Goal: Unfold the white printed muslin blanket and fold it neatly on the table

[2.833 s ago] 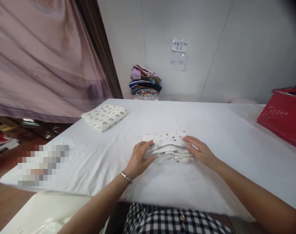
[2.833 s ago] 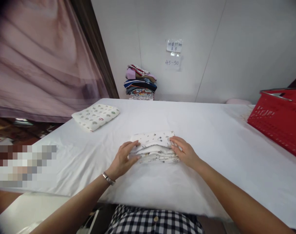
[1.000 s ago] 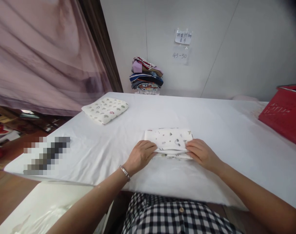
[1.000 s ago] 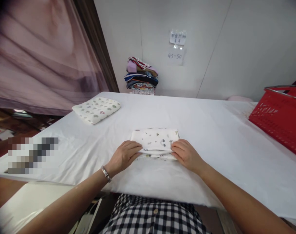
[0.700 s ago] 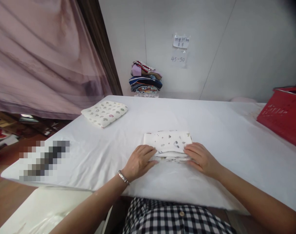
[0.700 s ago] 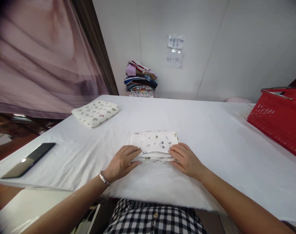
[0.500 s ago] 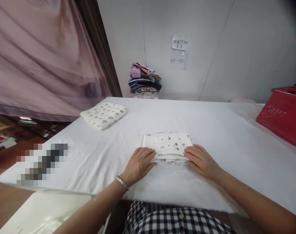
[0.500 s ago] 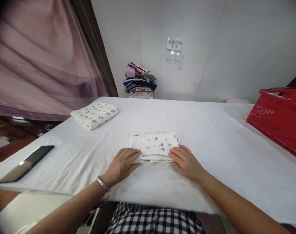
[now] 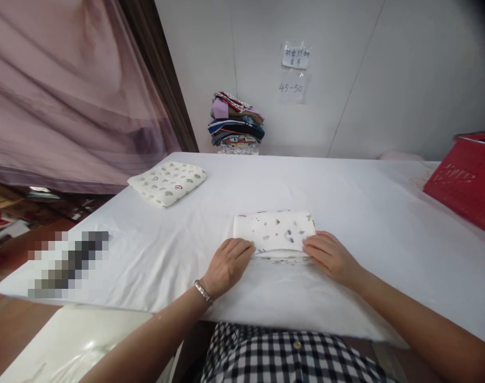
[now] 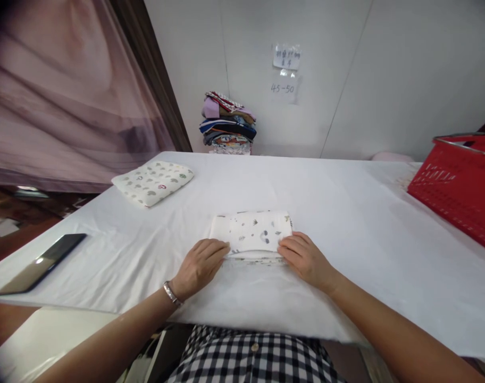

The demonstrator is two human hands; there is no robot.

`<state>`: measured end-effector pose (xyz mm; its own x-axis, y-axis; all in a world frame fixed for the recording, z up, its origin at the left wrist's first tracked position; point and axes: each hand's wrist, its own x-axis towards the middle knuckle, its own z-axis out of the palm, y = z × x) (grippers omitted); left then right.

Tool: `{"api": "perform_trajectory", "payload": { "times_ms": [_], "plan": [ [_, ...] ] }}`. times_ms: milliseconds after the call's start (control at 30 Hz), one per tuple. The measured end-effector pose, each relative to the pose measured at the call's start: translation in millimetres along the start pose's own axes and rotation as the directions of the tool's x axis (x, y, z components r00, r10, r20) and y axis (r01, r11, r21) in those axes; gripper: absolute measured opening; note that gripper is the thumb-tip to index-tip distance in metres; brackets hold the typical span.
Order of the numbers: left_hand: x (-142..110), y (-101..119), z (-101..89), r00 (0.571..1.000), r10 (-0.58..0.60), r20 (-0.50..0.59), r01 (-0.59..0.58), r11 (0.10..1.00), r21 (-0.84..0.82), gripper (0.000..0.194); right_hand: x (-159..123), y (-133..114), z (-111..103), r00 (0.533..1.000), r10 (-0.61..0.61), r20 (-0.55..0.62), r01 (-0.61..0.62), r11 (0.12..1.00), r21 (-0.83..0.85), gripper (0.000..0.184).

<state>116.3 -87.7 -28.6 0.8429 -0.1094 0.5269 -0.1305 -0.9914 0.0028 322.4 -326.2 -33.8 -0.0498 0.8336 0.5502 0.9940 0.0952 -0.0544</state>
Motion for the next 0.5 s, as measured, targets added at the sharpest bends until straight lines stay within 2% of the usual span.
{"api": "perform_trajectory", "payload": {
  "times_ms": [133,300,500],
  "plan": [
    [-5,4,-3.0,0.999,-0.032,0.028,0.032,0.999,-0.017,0.028,-7,-3,5,0.999,-0.016,-0.044,0.014,0.999,-0.05,0.026],
    [-7,3,-6.3,0.991,-0.004,0.133,0.005,1.0,-0.009,0.05,-10,0,9,0.998,-0.052,-0.036,0.049,0.994,-0.101,0.027],
    [-9,-4,0.9,0.996,0.047,0.073,-0.05,0.998,0.047,0.038,-15,3,9,0.997,-0.078,0.027,0.081,0.991,-0.105,0.033]
  ]
}}
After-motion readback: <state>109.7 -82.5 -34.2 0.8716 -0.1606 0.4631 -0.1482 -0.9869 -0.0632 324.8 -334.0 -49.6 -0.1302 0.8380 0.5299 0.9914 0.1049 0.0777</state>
